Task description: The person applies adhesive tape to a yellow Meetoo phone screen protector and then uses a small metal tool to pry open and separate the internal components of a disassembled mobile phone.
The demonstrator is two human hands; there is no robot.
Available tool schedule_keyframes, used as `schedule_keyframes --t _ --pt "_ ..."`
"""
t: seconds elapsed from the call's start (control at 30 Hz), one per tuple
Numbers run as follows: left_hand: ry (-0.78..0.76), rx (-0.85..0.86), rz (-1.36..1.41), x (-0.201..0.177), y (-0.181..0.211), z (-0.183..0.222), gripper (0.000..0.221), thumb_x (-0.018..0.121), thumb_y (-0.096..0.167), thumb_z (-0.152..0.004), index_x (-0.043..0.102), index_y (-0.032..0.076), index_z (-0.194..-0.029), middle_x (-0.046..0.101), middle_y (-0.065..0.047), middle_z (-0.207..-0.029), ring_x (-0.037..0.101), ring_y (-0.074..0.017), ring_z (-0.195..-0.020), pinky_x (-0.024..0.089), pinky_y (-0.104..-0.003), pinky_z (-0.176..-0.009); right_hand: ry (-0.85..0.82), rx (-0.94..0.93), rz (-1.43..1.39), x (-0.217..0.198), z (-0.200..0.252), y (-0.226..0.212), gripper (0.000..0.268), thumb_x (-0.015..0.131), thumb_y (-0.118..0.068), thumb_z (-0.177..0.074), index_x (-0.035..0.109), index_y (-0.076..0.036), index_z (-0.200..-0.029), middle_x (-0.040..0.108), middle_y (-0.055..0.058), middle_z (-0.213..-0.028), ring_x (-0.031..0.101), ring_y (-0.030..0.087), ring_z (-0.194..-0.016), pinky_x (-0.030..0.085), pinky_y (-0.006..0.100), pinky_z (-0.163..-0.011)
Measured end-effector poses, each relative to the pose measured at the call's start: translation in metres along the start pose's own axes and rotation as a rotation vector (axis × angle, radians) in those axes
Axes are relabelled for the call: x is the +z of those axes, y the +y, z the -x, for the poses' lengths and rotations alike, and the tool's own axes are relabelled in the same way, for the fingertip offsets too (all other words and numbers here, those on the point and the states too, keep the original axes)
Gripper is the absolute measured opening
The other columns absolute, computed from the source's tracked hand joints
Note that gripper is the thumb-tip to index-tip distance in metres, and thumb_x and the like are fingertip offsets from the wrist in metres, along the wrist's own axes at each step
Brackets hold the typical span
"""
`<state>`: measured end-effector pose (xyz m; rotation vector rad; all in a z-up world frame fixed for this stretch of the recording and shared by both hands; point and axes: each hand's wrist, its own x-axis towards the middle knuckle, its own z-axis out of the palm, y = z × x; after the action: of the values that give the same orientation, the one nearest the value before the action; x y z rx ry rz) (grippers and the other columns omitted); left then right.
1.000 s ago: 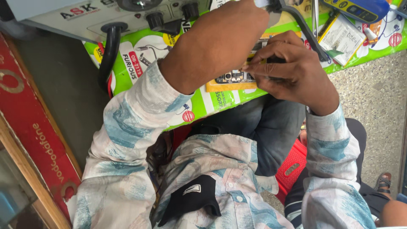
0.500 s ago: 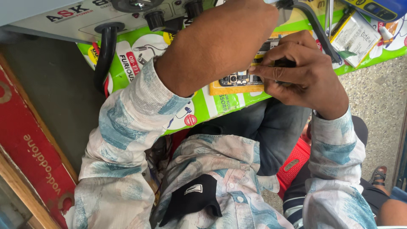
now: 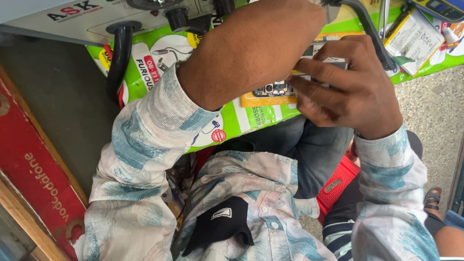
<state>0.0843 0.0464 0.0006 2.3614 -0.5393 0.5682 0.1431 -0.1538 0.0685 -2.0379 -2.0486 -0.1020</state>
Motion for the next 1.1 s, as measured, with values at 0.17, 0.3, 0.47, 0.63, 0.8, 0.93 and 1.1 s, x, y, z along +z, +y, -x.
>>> schedule_keyframes --t 0.17,0.3,0.47,0.63,0.8,0.93,1.1 --pt "-0.023 -0.021 0.022 0.002 -0.002 0.000 0.016 0.070 0.011 -0.089 0.065 0.002 -0.102 0.068 -0.016 -0.096 0.070 -0.0338 -0.093 0.055 -0.043 -0.079 -0.066 -0.133 0.073 0.001 -0.005 0.004 0.012 0.077 -0.018 -0.080 0.077 -0.010 -0.089 0.070 -0.001 -0.111 0.060 0.024 -0.108 0.047 0.045 -0.090" --pt "-0.066 -0.036 0.053 0.000 -0.005 0.000 0.017 0.071 0.012 -0.090 0.065 0.000 -0.102 0.068 -0.017 -0.095 0.069 -0.0364 -0.093 0.054 -0.045 -0.078 -0.153 -0.169 0.050 0.007 -0.005 0.010 0.012 0.075 -0.018 -0.083 0.075 -0.011 -0.093 0.069 -0.004 -0.113 0.059 0.022 -0.110 0.045 0.044 -0.094" --pt "-0.141 -0.094 0.054 -0.004 -0.003 -0.005 0.026 0.079 0.017 -0.080 0.067 0.000 -0.096 0.069 -0.018 -0.093 0.069 -0.0365 -0.092 0.055 -0.045 -0.075 -0.215 -0.136 -0.053 0.009 0.001 0.014 0.015 0.075 -0.018 -0.080 0.076 -0.012 -0.094 0.067 -0.003 -0.111 0.058 0.023 -0.106 0.044 0.045 -0.091" --pt "-0.308 -0.190 0.035 -0.004 -0.007 -0.013 0.025 0.082 0.008 -0.075 0.069 0.001 -0.095 0.070 -0.019 -0.094 0.070 -0.0365 -0.089 0.055 -0.046 -0.072 0.007 0.084 -0.076 -0.015 0.035 0.030 0.027 0.076 -0.017 -0.077 0.085 -0.013 -0.102 0.065 0.008 -0.110 0.052 0.033 -0.101 0.044 0.045 -0.092" --pt "-0.217 -0.122 0.018 -0.003 -0.009 -0.017 0.015 0.082 0.007 -0.078 0.072 0.000 -0.087 0.071 -0.020 -0.087 0.071 -0.0372 -0.084 0.055 -0.045 -0.065 0.066 0.262 -0.024 -0.011 0.077 0.032 0.033 0.076 -0.026 -0.079 0.085 -0.021 -0.110 0.065 0.009 -0.113 0.044 0.033 -0.103 0.037 0.045 -0.095" --pt "-0.082 -0.025 0.002 -0.002 -0.008 -0.014 0.022 0.085 0.008 -0.069 0.073 -0.002 -0.085 0.073 -0.019 -0.081 0.072 -0.0368 -0.078 0.055 -0.044 -0.062 -0.018 0.232 0.033 0.002 0.091 0.036 0.034 0.078 -0.028 -0.077 0.087 -0.021 -0.109 0.059 0.014 -0.115 0.042 0.035 -0.107 0.036 0.043 -0.097" --pt "-0.236 -0.094 -0.023 -0.005 -0.007 -0.018 0.027 0.088 0.012 -0.069 0.073 -0.002 -0.087 0.072 -0.018 -0.083 0.073 -0.0335 -0.077 0.056 -0.043 -0.063 -0.051 0.194 -0.008 0.005 0.085 0.045 0.034 0.079 -0.028 -0.079 0.087 -0.021 -0.112 0.054 0.015 -0.118 0.041 0.036 -0.110 0.035 0.045 -0.099"
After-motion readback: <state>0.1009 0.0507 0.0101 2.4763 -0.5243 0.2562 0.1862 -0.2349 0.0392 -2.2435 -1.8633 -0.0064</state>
